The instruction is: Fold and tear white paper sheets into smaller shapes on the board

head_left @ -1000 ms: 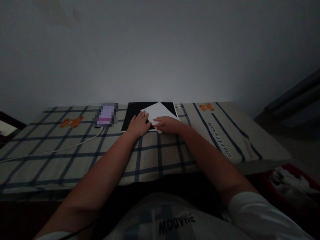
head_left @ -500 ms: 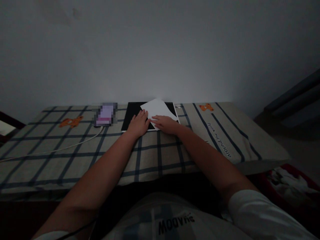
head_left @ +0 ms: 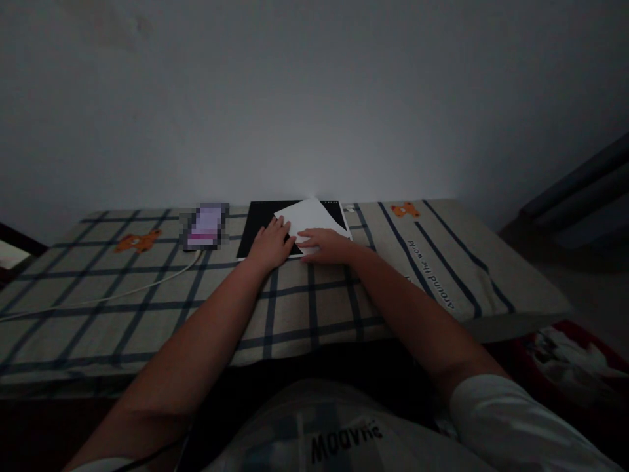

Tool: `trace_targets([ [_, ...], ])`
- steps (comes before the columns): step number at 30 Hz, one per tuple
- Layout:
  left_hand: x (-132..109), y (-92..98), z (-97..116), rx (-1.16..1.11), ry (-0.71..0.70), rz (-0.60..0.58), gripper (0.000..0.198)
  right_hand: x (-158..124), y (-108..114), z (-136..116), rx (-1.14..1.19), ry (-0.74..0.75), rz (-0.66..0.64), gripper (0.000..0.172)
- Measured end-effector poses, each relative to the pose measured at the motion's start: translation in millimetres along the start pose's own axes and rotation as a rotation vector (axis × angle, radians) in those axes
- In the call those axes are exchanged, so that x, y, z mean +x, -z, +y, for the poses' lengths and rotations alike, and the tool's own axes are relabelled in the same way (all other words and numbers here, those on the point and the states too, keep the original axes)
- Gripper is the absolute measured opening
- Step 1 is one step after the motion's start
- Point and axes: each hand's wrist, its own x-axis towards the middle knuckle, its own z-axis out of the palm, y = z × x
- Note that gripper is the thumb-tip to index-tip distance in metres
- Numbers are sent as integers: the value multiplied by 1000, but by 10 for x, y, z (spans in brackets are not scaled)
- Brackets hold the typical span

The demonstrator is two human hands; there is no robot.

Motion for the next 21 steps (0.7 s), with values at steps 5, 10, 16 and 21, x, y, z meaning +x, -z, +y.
trace_targets([
  [5, -10, 24, 0, -1, -68, -7, 59, -11, 1, 2, 23, 34, -55, 50],
  [10, -5, 9, -25, 4, -139, -16, 57, -35, 98, -21, 19, 58, -75, 47],
  [16, -6, 24, -52, 33, -108, -14, 55, -76, 202, 79, -77, -78, 7, 39],
  [21, -34, 38, -3, 62, -97, 51, 49, -108, 246, 137, -178, -173, 27, 36],
])
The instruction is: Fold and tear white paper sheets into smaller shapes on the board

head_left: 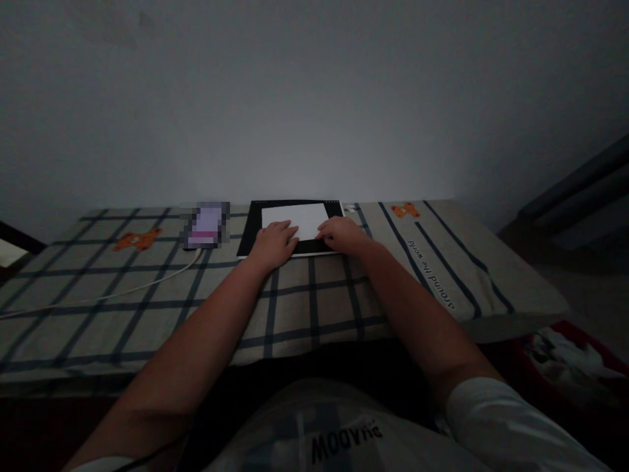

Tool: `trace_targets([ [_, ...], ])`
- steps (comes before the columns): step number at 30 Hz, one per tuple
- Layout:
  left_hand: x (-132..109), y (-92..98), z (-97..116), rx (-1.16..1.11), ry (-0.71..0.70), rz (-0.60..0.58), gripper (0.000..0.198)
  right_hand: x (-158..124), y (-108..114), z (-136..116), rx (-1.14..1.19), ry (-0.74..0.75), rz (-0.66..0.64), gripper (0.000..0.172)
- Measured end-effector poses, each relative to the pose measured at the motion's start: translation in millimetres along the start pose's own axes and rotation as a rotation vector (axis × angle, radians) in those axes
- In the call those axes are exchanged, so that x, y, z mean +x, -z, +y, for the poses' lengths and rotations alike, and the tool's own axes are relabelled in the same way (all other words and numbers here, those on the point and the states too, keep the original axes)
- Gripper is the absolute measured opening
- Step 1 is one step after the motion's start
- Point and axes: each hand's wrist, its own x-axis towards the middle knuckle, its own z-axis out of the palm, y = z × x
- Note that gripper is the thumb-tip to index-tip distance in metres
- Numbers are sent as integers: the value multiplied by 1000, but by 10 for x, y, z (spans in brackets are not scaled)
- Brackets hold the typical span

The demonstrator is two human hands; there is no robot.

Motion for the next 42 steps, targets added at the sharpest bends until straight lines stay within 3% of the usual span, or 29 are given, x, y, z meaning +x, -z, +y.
trace_targets([
  [9, 27, -75, 9, -23, 52, 72, 45, 61, -96, -189, -1, 112, 14, 34],
  [23, 30, -15, -35, -59, 151, 17, 46, -8, 66, -253, -68, -40, -15, 33],
  [26, 22, -34, -16, -51, 110, 60, 45, -11, 64, -241, -71, -40, 0, 31],
  [31, 38, -109, 11, -100, -105, 119, 38, 24, -7, -228, -109, 60, -24, 33],
  [42, 45, -111, 21, -147, -36, 143, 34, 86, -36, -281, -196, 102, -53, 38],
])
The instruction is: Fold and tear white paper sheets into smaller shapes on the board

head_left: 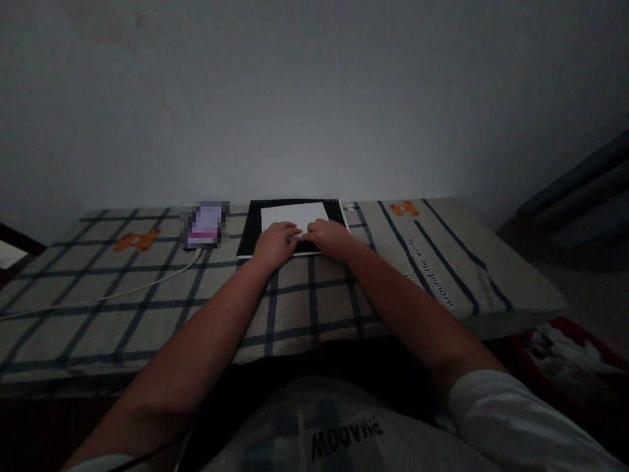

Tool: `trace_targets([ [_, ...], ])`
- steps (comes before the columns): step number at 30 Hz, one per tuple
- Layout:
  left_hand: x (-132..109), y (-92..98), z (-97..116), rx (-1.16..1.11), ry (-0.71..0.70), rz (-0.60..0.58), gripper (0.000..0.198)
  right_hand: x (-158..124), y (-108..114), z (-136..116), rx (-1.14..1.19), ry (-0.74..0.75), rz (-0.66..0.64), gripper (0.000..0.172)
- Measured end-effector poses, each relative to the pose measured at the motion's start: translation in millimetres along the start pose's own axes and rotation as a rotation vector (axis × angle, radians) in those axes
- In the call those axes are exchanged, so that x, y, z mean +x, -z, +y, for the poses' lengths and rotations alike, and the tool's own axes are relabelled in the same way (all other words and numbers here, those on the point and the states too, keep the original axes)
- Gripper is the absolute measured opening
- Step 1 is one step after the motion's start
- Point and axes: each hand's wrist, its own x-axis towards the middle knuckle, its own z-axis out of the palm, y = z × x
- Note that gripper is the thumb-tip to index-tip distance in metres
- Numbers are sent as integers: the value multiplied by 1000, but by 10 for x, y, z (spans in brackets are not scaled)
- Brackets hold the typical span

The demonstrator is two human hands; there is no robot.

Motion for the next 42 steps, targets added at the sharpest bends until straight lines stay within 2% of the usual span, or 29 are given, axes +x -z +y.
trace_targets([
  [12, 6, 23, -15, -14, 34, -19, 34, -98, 125, 107, 17, -103, -73, 37],
  [17, 2, 27, -13, -12, 39, -16, 34, -125, 93, 199, 64, -129, -82, 39],
  [23, -7, 62, -7, 19, 81, -15, 36, -119, -52, 337, 138, -72, -18, 36],
  [28, 1, 96, -50, 62, 114, -3, 38, -51, -165, 335, 250, 21, 60, 35],
  [30, 4, 88, -67, 51, 61, 14, 38, -15, -199, 302, 279, 43, 84, 35],
  [32, 3, 59, -77, 26, -55, 20, 38, 8, -219, 268, 291, 56, 95, 33],
  [35, -3, -2, -80, 6, -210, -27, 41, -9, -203, 245, 287, 28, 93, 34],
  [38, -11, -24, -76, 0, -240, -70, 49, -79, -137, 256, 268, -36, 71, 37],
  [42, -19, 58, -41, 4, -231, -31, 50, -141, -85, 255, 254, -93, -29, 40],
])
